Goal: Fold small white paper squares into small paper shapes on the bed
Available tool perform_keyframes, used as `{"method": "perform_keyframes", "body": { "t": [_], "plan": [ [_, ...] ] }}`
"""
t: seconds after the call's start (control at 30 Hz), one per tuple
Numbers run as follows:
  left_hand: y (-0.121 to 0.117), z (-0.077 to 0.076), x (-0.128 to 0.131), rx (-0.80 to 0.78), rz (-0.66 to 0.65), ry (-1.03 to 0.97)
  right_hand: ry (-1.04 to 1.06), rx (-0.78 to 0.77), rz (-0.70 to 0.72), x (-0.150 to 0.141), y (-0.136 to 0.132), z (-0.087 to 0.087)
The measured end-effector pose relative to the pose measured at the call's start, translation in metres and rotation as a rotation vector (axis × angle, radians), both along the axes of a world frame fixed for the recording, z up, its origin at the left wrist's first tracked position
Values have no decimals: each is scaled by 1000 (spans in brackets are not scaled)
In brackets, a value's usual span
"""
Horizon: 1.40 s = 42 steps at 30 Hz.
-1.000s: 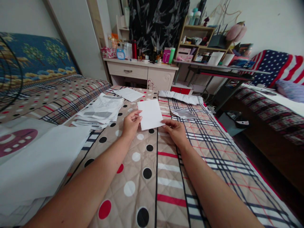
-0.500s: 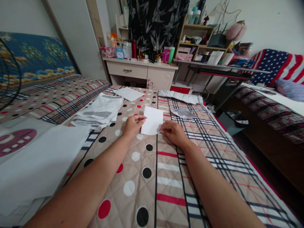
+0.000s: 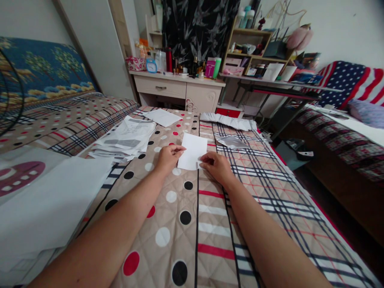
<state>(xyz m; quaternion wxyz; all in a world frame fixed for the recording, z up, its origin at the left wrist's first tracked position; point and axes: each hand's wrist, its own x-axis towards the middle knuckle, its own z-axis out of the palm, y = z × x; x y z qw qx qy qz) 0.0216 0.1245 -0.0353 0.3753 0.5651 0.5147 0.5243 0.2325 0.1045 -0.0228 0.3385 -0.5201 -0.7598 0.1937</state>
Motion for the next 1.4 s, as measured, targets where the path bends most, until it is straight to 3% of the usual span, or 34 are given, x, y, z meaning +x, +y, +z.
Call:
{"method": "perform_keyframes", "body": {
  "t": [0.2,0.3,0.47,0.77,0.97,1.13,1.27,1.4],
  "plan": [
    [3,5,-11,-89,-108,16,97,8,234,13,3,4],
    [5,9,-22,-138,-290,48,128,20,218,15,4,5],
    [1,16,-32,17,-498,199,140,75,138,15,7,1],
    [1,9,-27,113,-522,231,152,44,159,16,4,3],
    [5,4,-30,215,-295,394,30,42,216,12,-2,9],
    [5,4,-28,239,-400,354,-7,-35,234,11,-6,15],
    [4,6,-28,157,-415,265,125,-78,236,12,-7,18],
    [3,9,-30,101,-439,225,268,-70,135,10,-4,16]
  ]
}}
